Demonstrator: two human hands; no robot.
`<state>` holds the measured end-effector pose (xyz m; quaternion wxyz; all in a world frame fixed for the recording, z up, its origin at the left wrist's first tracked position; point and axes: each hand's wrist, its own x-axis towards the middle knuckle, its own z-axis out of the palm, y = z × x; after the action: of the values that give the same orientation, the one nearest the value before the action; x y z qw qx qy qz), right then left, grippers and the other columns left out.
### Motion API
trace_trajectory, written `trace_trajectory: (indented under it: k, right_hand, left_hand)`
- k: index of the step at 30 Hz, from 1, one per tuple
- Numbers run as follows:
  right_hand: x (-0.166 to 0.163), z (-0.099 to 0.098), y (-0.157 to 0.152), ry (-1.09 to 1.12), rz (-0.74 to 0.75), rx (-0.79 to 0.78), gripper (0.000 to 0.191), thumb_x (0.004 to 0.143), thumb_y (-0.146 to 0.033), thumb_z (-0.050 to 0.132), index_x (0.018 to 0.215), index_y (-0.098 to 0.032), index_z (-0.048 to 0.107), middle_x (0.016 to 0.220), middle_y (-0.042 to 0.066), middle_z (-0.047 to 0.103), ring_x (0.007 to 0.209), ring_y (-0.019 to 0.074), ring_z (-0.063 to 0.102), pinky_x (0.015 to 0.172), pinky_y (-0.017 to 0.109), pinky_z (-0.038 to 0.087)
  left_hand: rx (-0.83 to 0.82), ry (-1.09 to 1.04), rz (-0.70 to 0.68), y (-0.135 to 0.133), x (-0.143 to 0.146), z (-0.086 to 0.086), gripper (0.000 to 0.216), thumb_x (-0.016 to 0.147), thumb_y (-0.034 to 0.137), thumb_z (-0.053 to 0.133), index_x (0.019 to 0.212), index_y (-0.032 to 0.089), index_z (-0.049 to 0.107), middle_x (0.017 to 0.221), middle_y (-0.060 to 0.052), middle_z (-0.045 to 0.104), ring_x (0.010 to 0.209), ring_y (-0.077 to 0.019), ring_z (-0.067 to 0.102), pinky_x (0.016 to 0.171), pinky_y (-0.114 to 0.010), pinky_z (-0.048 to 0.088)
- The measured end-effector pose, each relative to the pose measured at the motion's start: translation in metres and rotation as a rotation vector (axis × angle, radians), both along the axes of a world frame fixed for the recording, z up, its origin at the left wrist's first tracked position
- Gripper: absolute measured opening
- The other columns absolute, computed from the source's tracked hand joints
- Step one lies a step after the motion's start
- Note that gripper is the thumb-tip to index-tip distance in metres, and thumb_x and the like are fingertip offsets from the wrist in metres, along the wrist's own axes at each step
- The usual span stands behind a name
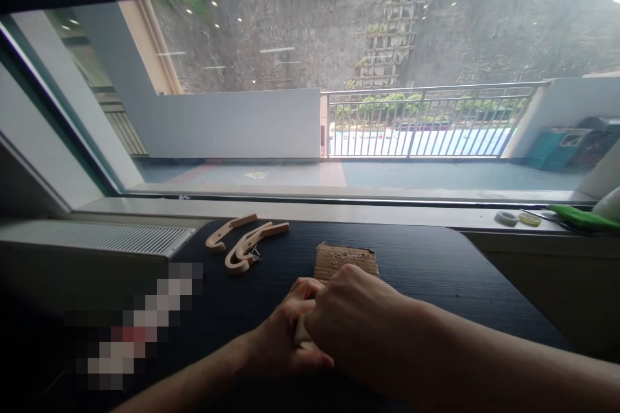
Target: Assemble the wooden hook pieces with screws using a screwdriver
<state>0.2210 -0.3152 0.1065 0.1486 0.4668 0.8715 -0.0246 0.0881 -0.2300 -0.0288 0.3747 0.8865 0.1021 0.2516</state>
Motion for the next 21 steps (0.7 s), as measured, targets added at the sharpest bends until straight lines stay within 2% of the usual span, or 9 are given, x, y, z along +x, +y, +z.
trace_trajectory:
  k: [7, 11, 13, 16, 18, 21]
  right_hand:
    - [0.005, 0.004, 0.008, 0.125, -0.097, -0.056, 0.011, 0.074, -0.010, 0.058, 0.076, -0.018, 0.065, 0.067, 0.001, 0.062, 0.067, 0.0136, 0.057, 0.061, 0.023, 0.036]
    - [0.003, 0.003, 0.009, 0.100, -0.221, -0.068, 0.013, 0.074, -0.011, 0.056, 0.074, -0.020, 0.065, 0.065, 0.000, 0.061, 0.060, 0.0125, 0.055, 0.058, 0.023, 0.035]
    - [0.000, 0.003, 0.009, 0.055, -0.248, -0.057, 0.008, 0.071, -0.015, 0.061, 0.074, -0.021, 0.065, 0.064, 0.000, 0.061, 0.056, 0.0129, 0.054, 0.054, 0.024, 0.034]
    - [-0.003, 0.002, 0.011, -0.012, -0.239, -0.054, 0.008, 0.066, -0.016, 0.068, 0.074, -0.020, 0.065, 0.064, 0.000, 0.062, 0.053, 0.0141, 0.056, 0.046, 0.026, 0.029]
    - [-0.005, 0.000, 0.011, -0.028, -0.219, -0.029, 0.007, 0.070, -0.014, 0.065, 0.074, -0.019, 0.065, 0.066, 0.001, 0.064, 0.056, 0.0149, 0.058, 0.046, 0.026, 0.028]
    - [-0.006, -0.006, 0.012, -0.011, -0.104, 0.102, 0.007, 0.072, -0.013, 0.062, 0.068, -0.019, 0.063, 0.065, 0.002, 0.064, 0.060, 0.0142, 0.059, 0.048, 0.025, 0.031]
  left_hand:
    - [-0.083, -0.084, 0.034, -0.002, 0.001, -0.011, 0.033, 0.052, 0.030, 0.083, 0.077, 0.017, 0.066, 0.097, -0.006, 0.052, 0.102, -0.0226, 0.047, 0.093, -0.034, 0.042]
    - [-0.086, -0.127, 0.037, -0.002, 0.001, -0.014, 0.035, 0.050, 0.028, 0.084, 0.078, 0.016, 0.066, 0.098, -0.006, 0.053, 0.103, -0.0230, 0.047, 0.093, -0.034, 0.042]
    - [-0.090, -0.146, 0.037, -0.002, 0.001, -0.015, 0.037, 0.050, 0.029, 0.084, 0.079, 0.016, 0.066, 0.099, -0.006, 0.053, 0.104, -0.0230, 0.047, 0.093, -0.034, 0.042]
    - [-0.092, -0.140, 0.045, -0.002, 0.000, -0.015, 0.038, 0.050, 0.031, 0.085, 0.080, 0.016, 0.067, 0.099, -0.007, 0.054, 0.103, -0.0229, 0.047, 0.094, -0.034, 0.042]
    - [-0.089, -0.132, 0.050, -0.003, 0.000, -0.016, 0.037, 0.051, 0.032, 0.084, 0.080, 0.016, 0.068, 0.098, -0.007, 0.054, 0.102, -0.0229, 0.047, 0.095, -0.035, 0.041]
    - [-0.075, -0.146, 0.051, -0.003, 0.000, -0.019, 0.038, 0.052, 0.036, 0.083, 0.080, 0.016, 0.069, 0.098, -0.007, 0.054, 0.103, -0.0236, 0.047, 0.095, -0.037, 0.041]
